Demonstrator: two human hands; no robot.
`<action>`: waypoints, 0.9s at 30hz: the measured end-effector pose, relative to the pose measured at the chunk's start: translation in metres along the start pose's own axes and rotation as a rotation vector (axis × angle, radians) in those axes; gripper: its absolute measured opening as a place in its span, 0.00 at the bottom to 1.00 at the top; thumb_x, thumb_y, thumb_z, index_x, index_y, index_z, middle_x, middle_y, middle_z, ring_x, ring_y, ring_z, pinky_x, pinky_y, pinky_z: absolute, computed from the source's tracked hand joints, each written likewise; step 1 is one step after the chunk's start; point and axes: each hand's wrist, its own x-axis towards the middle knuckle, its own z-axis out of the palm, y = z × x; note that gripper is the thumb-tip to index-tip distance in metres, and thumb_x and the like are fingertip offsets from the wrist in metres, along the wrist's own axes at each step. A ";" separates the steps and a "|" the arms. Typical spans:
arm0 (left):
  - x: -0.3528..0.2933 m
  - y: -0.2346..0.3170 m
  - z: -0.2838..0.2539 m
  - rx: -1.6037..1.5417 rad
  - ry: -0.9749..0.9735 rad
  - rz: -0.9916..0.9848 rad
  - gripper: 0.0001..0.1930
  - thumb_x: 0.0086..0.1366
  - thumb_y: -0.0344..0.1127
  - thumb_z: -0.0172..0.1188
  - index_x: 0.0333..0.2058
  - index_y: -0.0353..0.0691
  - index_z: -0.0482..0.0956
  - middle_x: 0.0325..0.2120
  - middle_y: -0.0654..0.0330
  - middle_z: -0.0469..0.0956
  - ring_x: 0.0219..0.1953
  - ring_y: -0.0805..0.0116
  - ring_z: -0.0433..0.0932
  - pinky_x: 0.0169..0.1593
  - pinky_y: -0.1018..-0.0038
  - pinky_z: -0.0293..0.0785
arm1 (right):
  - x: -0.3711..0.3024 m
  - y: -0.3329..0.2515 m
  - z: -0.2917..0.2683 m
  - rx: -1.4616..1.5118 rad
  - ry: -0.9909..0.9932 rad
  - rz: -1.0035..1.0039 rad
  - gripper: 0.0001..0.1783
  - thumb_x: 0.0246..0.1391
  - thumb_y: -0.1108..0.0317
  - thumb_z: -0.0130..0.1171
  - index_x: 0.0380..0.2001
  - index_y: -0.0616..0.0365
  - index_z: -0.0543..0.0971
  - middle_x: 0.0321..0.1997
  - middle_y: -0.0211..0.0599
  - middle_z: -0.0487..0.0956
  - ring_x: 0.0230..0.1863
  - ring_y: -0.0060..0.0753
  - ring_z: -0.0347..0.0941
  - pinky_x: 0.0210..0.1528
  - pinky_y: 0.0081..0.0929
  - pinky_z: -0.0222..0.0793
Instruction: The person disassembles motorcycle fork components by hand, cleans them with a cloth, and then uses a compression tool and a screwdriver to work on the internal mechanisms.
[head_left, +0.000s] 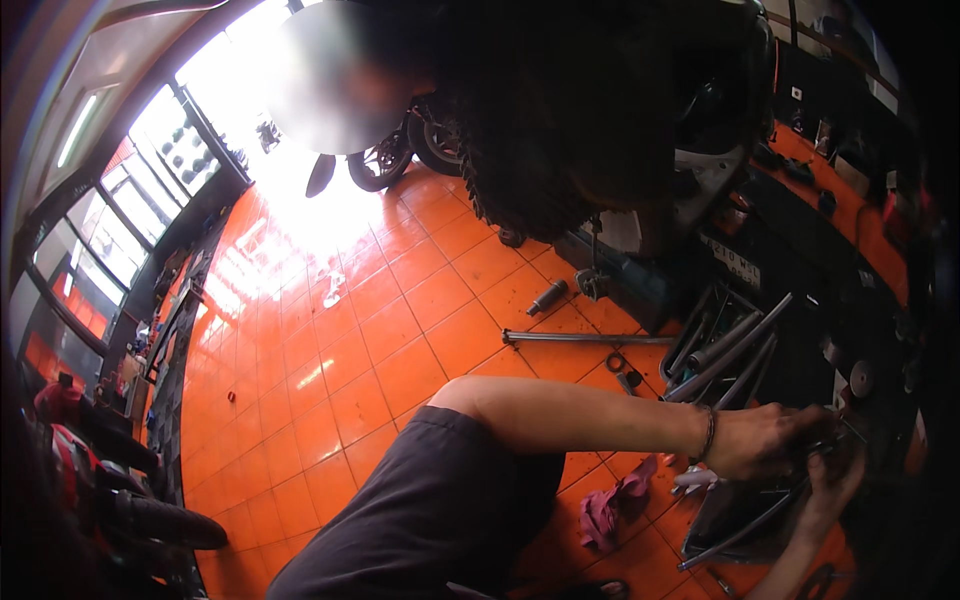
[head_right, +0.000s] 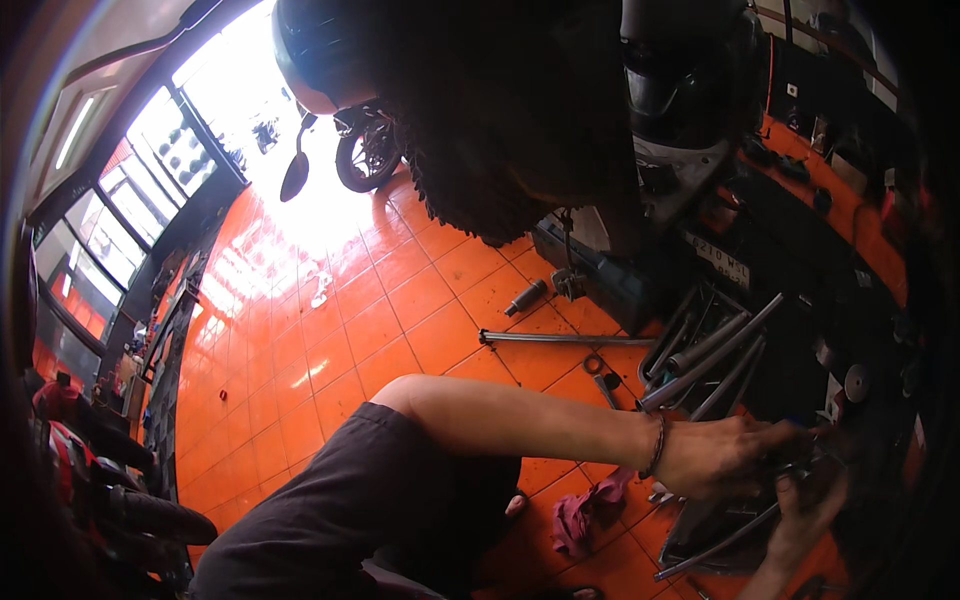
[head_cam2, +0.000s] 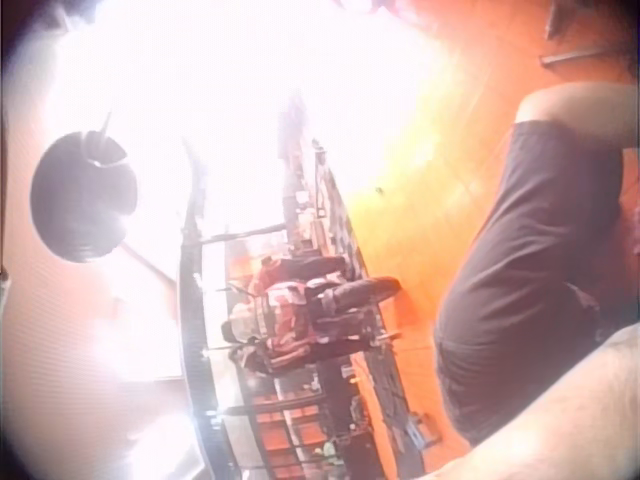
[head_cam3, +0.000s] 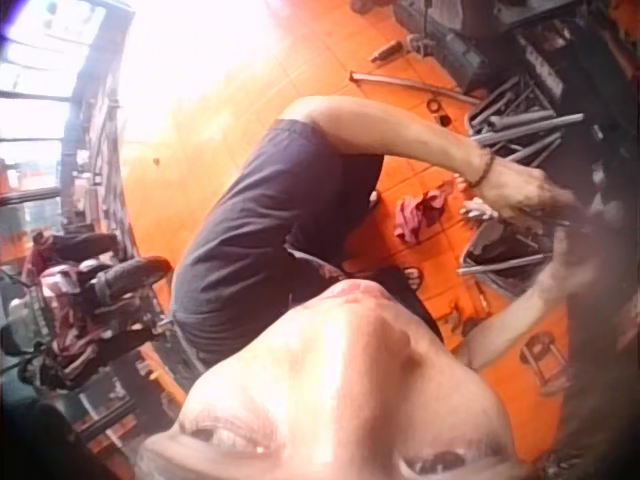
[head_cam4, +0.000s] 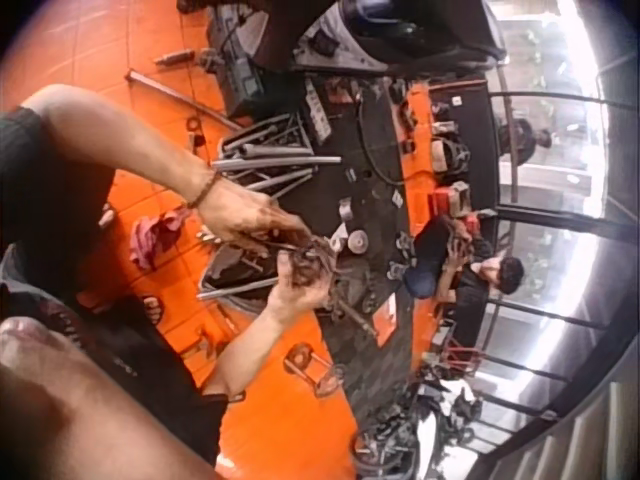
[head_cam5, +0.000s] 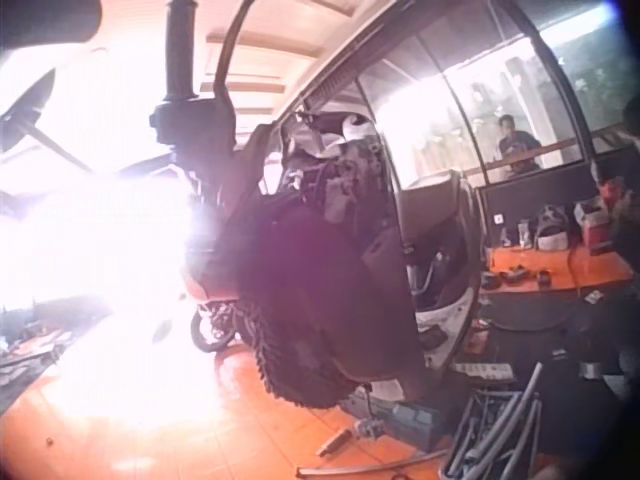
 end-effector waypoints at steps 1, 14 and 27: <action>0.001 -0.001 -0.001 0.015 0.012 0.022 0.36 0.63 0.27 0.66 0.65 0.30 0.58 0.53 0.40 0.76 0.57 0.39 0.78 0.57 0.52 0.78 | -0.003 0.006 -0.005 -0.005 0.003 0.036 0.47 0.48 0.50 0.79 0.64 0.67 0.71 0.62 0.42 0.73 0.66 0.36 0.68 0.69 0.36 0.62; 0.005 0.003 -0.007 0.090 0.035 0.136 0.44 0.60 0.21 0.63 0.71 0.32 0.49 0.61 0.44 0.61 0.54 0.42 0.79 0.53 0.56 0.83 | -0.013 0.028 -0.013 0.052 -0.016 0.020 0.39 0.63 0.58 0.68 0.69 0.70 0.67 0.66 0.45 0.73 0.68 0.38 0.69 0.70 0.37 0.62; 0.003 -0.003 -0.001 0.104 0.065 0.136 0.42 0.60 0.21 0.63 0.69 0.31 0.50 0.59 0.44 0.59 0.57 0.43 0.76 0.51 0.57 0.84 | -0.006 0.027 -0.001 0.198 -0.096 -0.035 0.35 0.68 0.58 0.62 0.69 0.69 0.67 0.67 0.45 0.72 0.68 0.37 0.69 0.69 0.35 0.64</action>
